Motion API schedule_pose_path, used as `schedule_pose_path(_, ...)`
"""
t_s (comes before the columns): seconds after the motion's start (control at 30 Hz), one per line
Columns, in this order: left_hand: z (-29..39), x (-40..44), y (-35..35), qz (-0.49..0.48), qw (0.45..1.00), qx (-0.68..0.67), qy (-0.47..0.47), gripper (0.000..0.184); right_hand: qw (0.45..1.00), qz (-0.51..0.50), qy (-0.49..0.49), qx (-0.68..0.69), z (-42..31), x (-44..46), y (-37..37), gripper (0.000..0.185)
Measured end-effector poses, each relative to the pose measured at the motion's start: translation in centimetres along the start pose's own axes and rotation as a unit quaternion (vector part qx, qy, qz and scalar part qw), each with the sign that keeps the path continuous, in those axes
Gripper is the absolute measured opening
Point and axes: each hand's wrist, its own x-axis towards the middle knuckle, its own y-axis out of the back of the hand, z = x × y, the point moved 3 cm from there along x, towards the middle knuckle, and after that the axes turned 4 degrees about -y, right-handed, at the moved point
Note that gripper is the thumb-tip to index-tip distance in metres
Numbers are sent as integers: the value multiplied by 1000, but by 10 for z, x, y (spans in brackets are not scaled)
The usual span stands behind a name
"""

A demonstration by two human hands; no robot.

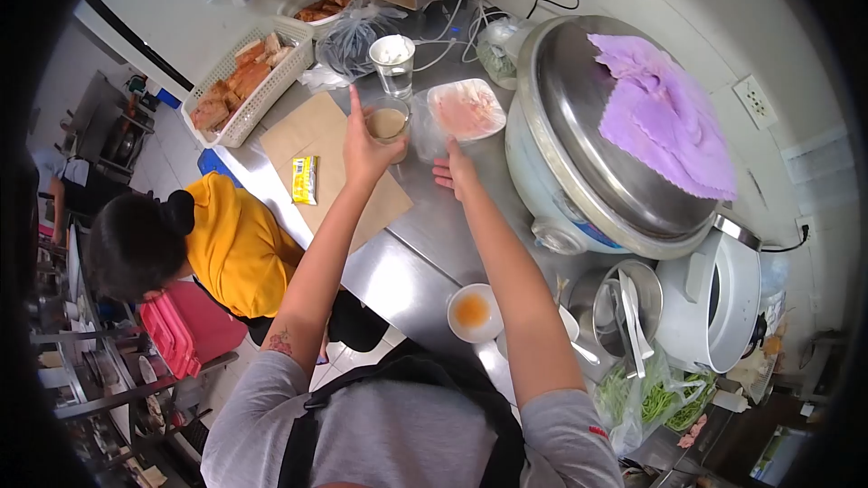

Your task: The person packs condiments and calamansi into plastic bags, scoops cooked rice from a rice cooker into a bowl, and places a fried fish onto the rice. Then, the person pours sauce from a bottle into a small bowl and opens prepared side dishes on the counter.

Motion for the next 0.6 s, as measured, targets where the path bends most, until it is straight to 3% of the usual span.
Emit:
schedule_pose_path(0.13,-21,12,3,3,999,-52,-7,128,998,13,4,68,7,40,-6,42)
schedule_pose_path(0.23,-9,5,17,60,994,60,-75,118,996,4,24,81,7,34,-1,32)
schedule_pose_path(0.33,16,-32,27,97,987,58,-110,100,998,-14,34,54,11,17,13,30)
schedule_pose_path(0.43,2,-87,-13,-9,988,-140,-68,80,998,-27,40,-26,20,-8,35,33)
schedule_pose_path(0.57,0,-122,-46,18,992,-107,70,75,987,-31,31,-152,33,-47,68,39)
schedule_pose_path(0.6,-10,-127,-55,-15,973,-182,143,77,984,-27,31,-171,36,-55,78,42)
